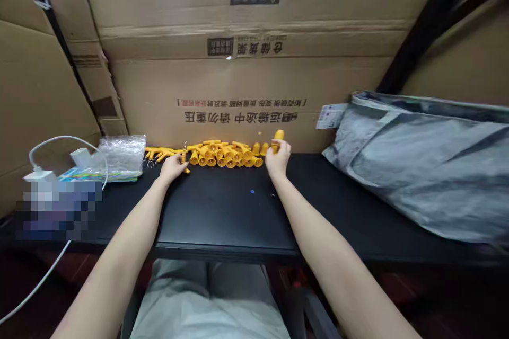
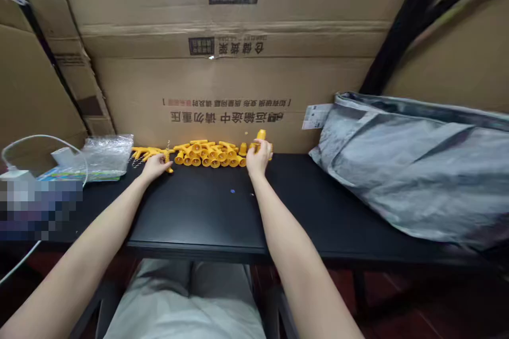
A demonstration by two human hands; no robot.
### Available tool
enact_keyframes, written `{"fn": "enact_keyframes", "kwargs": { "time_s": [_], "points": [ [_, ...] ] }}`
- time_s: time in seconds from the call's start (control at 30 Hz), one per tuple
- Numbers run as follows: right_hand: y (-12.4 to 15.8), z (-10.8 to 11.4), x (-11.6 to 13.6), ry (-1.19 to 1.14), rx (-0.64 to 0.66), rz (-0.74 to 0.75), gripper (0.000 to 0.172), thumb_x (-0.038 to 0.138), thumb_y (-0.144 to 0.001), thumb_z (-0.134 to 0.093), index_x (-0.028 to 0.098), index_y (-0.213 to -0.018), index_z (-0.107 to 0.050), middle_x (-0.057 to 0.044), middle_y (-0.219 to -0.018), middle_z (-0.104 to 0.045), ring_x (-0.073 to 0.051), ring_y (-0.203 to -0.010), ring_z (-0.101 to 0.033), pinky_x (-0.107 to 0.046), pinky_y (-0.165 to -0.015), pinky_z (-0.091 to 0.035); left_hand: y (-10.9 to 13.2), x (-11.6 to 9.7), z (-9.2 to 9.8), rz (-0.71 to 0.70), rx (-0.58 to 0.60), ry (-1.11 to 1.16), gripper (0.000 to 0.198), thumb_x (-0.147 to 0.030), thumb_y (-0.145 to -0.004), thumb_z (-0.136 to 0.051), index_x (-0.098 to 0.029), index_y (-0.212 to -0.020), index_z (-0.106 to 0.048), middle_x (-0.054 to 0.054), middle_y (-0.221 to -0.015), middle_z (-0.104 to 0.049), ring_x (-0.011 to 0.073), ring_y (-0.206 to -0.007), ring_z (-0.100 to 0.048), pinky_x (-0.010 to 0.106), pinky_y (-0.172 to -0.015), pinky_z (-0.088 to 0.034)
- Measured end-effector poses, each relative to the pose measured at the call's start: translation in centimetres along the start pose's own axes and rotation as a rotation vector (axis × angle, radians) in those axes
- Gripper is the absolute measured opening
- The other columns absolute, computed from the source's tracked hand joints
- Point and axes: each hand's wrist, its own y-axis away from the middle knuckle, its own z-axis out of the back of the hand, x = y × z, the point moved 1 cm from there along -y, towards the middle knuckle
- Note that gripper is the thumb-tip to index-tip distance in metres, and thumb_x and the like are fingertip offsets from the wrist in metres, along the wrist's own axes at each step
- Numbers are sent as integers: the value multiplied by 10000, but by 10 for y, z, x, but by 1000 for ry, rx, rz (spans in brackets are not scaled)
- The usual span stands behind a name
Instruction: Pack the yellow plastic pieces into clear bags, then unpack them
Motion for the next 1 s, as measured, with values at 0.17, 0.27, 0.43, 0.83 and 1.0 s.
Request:
{"fn": "enact_keyframes", "kwargs": {
  "time_s": [0.17, 0.27, 0.43, 0.83, 1.0],
  "points": [
    [3, 0, 2, 14, 37, 7, 238, 134, -700, -426, 202, -917, -498, -91, -997, -562, -240, -1043, -494, -437, -956, -353, 2, -4, 0, -57, 16, -30, 228, -369, -793, -558, -184, -863, -671, 39, -801, -681, 178, -778, -614, 240, -643, -411],
    [4, 1, 11, -5, 38, 25, 176, 200, -750, -456, 207, -925, -477, -88, -995, -554, -241, -1021, -506, -449, -957, -352, 4, -8, 3, -127, -81, -22, 238, -388, -819, -544, -208, -893, -681, 45, -867, -655, 179, -795, -613, 251, -667, -433],
    [9, -3, 33, -129, 103, 20, 142, 317, -828, -452, 220, -926, -419, -73, -974, -529, -187, -825, -552, -383, -840, -445, 6, -14, 4, -272, -233, 74, 246, -406, -833, -550, -208, -902, -679, 73, -1282, -503, 155, -823, -618, 280, -741, -480],
    [30, -7, 79, -213, 586, 248, 452, 297, -792, -580, 211, -1198, -402, -118, -1118, -585, -221, -901, -627, -399, -851, -481, 5, -20, -1, -445, -263, 189, 154, -176, -783, -564, -195, -915, -640, 88, -1268, -477, 197, -1026, -585, 329, -888, -479],
    [35, -9, 77, -105, 737, 377, 372, 220, -789, -558, 200, -1155, -495, -119, -1118, -612, -241, -957, -615, -420, -852, -490, 3, -15, -5, -433, -241, 160, 188, -180, -736, -601, -198, -920, -640, 76, -1143, -515, 189, -961, -591, 323, -870, -486]
  ]
}}
